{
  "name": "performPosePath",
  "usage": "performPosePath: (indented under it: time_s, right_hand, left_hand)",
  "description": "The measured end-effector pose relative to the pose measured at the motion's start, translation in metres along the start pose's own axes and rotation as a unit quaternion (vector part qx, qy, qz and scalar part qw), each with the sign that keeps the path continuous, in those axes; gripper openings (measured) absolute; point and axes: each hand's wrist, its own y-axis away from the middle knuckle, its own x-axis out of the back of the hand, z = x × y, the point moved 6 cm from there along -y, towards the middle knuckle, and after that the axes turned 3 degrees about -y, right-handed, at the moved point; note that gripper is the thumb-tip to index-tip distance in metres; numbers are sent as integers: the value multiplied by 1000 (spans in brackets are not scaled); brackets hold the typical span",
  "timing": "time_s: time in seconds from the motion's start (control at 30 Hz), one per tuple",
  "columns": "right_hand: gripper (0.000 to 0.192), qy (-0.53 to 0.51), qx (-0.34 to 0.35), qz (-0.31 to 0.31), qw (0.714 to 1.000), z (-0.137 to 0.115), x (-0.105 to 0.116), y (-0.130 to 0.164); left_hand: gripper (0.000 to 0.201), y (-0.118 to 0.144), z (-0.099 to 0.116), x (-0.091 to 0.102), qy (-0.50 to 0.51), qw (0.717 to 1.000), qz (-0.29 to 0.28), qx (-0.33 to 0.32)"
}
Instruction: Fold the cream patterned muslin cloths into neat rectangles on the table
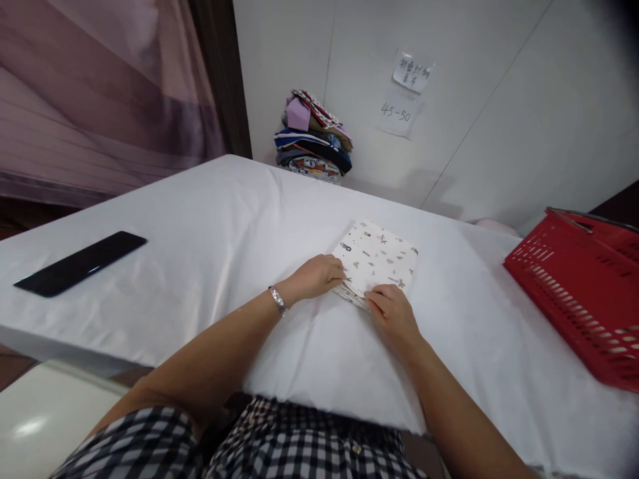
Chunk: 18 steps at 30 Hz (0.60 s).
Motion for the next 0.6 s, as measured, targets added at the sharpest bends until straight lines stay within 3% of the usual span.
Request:
performPosePath:
  time_s: [0.2,0.6]
  right_hand:
    - [22,5,7,17,1000,0,-1,2]
    - [14,20,-2,-50,999,-1,-5,-1]
  left_hand:
    - [24,-2,4,4,-46,999,23,-11]
    - [27,0,4,-8,-70,997,-9,-10]
